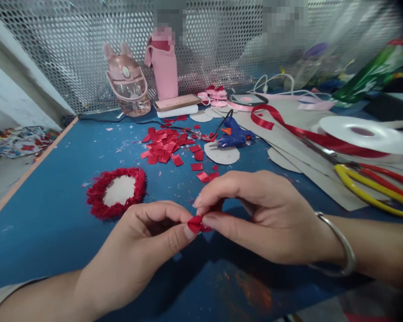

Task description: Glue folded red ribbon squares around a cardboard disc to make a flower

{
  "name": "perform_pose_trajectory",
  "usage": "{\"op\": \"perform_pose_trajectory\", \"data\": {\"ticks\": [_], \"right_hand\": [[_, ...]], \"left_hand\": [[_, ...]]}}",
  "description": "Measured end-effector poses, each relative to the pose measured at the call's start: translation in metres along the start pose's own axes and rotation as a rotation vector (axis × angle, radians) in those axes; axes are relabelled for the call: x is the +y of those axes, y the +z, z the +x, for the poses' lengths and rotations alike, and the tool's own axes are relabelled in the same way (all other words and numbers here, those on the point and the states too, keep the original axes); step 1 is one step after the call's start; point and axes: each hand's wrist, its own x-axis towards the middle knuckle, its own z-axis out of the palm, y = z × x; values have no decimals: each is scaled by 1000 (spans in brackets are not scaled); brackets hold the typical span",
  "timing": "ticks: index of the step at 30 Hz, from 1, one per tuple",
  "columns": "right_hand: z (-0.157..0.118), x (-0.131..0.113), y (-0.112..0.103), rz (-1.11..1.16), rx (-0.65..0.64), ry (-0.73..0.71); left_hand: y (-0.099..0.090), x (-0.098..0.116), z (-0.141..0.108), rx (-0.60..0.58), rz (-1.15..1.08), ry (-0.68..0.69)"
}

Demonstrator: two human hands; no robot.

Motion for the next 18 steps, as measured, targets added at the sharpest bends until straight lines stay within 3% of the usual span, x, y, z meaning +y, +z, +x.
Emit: {"op": "perform_pose_trajectory", "data": {"ticks": [4, 8, 18], "right_hand": [[2, 2, -1, 37, -27, 41], [3, 5, -5, 96, -93, -8], [1, -1, -2, -129, -137, -124]], "left_hand": [[-1, 1, -2, -23, -28, -39], [-3, 3, -1, -47, -81, -74], [-2, 3, 1, -23, -33, -119]]}}
